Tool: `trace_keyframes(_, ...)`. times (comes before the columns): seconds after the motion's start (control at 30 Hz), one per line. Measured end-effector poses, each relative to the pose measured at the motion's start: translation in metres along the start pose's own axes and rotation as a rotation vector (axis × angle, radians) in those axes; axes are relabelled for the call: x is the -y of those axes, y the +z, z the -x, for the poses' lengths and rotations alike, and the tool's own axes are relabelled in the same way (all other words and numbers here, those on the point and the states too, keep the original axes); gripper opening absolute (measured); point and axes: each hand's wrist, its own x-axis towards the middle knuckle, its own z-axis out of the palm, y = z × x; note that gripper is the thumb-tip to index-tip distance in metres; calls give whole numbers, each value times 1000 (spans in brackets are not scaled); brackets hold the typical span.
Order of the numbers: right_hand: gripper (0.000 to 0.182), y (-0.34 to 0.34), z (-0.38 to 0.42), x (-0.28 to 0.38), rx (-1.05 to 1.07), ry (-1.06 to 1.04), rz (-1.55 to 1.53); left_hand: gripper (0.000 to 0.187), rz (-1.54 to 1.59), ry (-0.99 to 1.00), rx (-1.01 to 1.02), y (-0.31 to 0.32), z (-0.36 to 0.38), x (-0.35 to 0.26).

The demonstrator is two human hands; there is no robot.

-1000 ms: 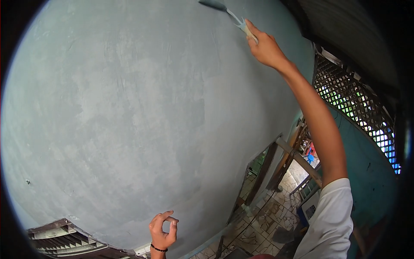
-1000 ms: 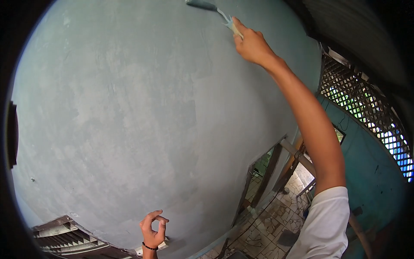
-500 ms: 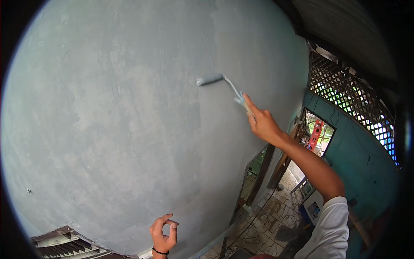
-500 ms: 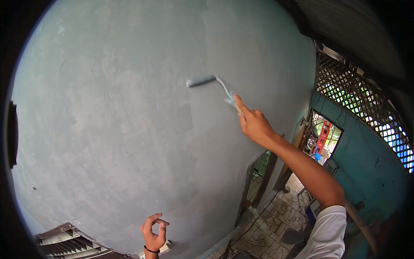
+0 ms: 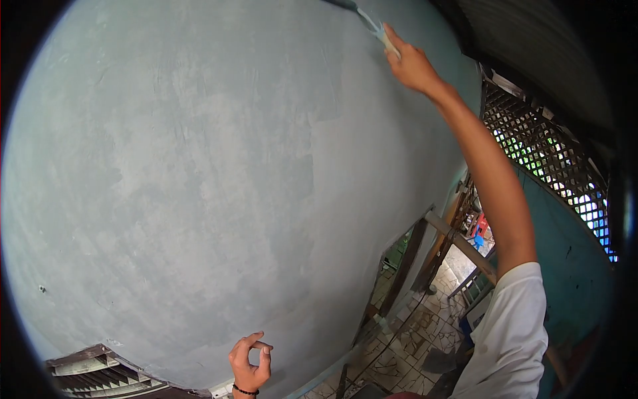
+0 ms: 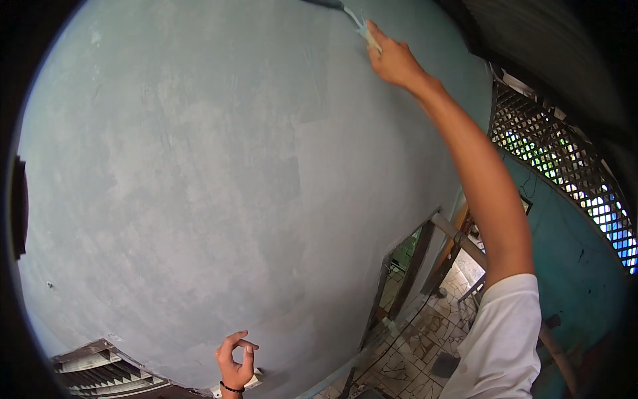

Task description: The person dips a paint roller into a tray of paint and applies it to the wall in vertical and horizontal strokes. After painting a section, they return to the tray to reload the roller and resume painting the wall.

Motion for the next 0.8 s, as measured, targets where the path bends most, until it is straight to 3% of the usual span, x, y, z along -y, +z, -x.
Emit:
trace_keyframes(0.1,69,27,60,-19,-34,-142,-44,27,-4,-17,2,-1,3,2)
trace_keyframes(0.3,75,49,230,-8,281,152,-116,28,25,-19,43,4,-3,2)
trace_keyframes(0.4,77,59,276,-11,278,76,-110,28,34,-4,68,10,-5,-1)
trace_keyframes(0.53,76,52,254,-8,246,59,-100,28,41,23,76,18,-9,-4)
trace_keyframes(0.67,75,50,178,2,132,23,-58,28,69,-42,86,24,-3,0)
trace_keyframes(0.8,70,36,100,27,79,177,-93,28,69,-17,115,30,-2,-9)
